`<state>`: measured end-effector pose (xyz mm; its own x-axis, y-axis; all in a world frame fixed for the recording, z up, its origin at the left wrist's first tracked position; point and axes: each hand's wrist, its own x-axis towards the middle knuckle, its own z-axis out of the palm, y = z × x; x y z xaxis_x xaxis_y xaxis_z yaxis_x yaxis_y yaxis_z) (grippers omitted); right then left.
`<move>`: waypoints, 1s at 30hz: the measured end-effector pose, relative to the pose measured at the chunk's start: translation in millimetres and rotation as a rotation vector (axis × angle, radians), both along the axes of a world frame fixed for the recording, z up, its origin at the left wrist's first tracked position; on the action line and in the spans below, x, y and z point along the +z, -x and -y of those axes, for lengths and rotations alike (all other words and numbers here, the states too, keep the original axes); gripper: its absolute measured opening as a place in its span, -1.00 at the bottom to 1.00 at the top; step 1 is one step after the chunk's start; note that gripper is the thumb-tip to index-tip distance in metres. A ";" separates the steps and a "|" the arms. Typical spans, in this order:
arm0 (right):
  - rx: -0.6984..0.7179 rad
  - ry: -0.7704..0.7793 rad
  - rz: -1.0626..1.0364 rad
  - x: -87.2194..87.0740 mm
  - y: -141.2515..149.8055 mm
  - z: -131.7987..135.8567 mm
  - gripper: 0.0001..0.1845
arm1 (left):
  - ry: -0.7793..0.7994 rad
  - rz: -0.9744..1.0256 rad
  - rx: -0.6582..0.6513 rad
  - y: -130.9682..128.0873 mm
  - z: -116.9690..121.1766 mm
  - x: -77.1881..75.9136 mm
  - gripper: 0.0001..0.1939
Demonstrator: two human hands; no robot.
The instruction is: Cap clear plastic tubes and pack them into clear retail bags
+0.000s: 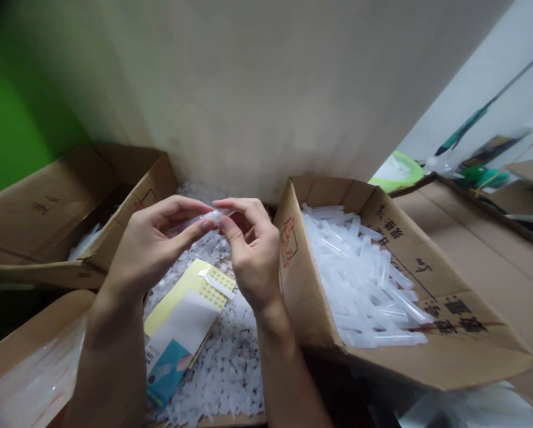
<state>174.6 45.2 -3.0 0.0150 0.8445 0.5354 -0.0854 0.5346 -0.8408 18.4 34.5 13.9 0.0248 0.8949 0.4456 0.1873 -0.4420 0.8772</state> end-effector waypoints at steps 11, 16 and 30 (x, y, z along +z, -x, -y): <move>-0.107 0.235 0.163 7.3 -10.8 5.0 -0.22 | -0.223 -0.193 -0.013 -3.4 12.7 12.9 -0.88; -0.119 0.118 0.055 8.9 -11.5 5.3 -0.68 | -0.126 -0.017 0.063 -8.4 9.8 10.1 -0.81; 0.014 0.228 0.061 4.3 -2.4 6.1 -0.66 | -0.285 -0.111 -0.005 -4.4 11.2 17.1 -0.83</move>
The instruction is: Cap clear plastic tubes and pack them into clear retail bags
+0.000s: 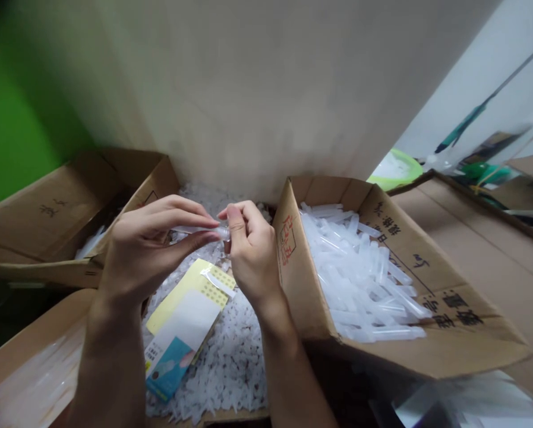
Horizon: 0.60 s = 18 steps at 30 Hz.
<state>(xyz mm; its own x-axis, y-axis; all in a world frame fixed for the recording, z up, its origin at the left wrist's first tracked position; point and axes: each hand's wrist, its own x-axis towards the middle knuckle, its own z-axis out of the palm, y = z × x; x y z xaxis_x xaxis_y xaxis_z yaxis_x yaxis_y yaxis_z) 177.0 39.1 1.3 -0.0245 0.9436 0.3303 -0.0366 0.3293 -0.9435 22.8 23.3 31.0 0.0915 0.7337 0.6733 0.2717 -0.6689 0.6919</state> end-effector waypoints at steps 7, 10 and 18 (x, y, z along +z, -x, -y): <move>0.149 -0.113 -0.007 5.3 -2.9 4.0 -0.80 | 0.123 0.194 0.160 -0.1 0.6 0.3 -0.89; 0.124 -0.116 0.066 6.2 -1.3 6.7 -0.82 | 0.131 0.267 0.158 -0.3 4.9 0.3 -0.87; 0.041 -0.115 -0.022 8.9 3.3 10.3 -0.78 | 0.170 0.650 -0.083 -11.0 1.5 4.8 -0.62</move>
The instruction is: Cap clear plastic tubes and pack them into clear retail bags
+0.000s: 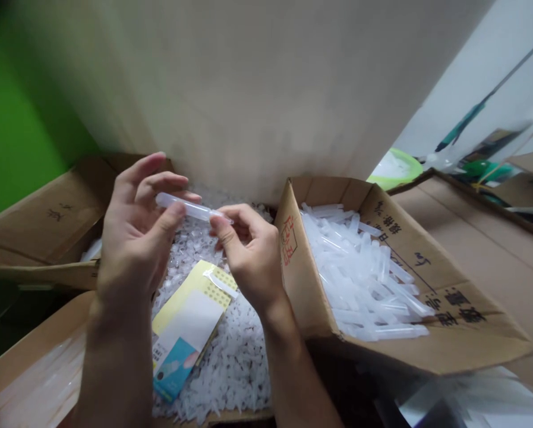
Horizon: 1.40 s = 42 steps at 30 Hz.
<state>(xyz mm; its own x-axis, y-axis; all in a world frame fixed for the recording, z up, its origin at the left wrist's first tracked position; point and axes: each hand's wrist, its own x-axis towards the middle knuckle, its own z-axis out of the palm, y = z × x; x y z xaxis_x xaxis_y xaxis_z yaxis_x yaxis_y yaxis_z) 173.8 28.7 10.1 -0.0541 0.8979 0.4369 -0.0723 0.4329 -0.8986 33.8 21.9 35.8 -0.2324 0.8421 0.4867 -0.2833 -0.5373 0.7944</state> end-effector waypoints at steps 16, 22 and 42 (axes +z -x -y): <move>0.280 0.120 0.115 -8.3 19.3 6.2 -0.52 | 0.174 0.519 -0.178 13.4 2.2 9.2 -0.57; 0.003 -0.165 0.176 -23.8 28.7 -3.8 -0.91 | 0.327 0.796 -0.036 -7.2 -9.9 -1.9 -0.68; -0.037 -0.422 0.386 -39.7 15.3 -16.0 -0.77 | 0.386 0.855 0.060 -5.9 -9.7 1.9 -0.57</move>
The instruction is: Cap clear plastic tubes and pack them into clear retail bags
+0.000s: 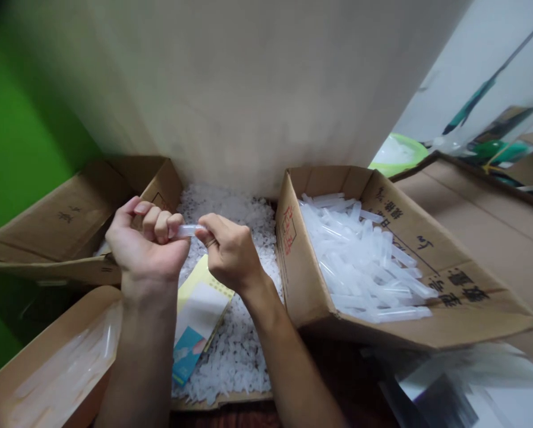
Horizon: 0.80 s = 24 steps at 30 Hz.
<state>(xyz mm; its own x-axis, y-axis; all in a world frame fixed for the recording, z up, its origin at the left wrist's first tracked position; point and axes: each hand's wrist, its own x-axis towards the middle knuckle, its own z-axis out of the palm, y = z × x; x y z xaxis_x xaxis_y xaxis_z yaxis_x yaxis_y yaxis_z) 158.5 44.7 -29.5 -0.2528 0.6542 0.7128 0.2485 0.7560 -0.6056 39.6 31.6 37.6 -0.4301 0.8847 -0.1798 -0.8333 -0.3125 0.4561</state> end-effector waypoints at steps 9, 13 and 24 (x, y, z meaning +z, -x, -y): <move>0.349 0.493 -0.121 7.4 -2.9 -2.7 -0.64 | -0.228 -0.653 -0.350 12.1 3.8 0.8 -0.40; 0.407 0.538 -0.088 8.9 -6.0 -7.3 -0.79 | -0.158 -0.877 -0.272 2.9 0.6 -6.8 -0.54; -0.474 0.422 0.084 -1.4 -21.9 -19.5 -0.89 | 0.734 -2.318 -0.828 21.9 -15.1 -72.5 -0.66</move>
<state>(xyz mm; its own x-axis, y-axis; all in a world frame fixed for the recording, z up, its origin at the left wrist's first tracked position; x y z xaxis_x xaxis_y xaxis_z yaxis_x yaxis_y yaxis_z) 180.4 64.3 -31.0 0.0889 0.9287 0.3600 0.5567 0.2534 -0.7911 17.8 46.7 -34.8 -0.0867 0.9302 -0.3565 0.9691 0.1618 0.1864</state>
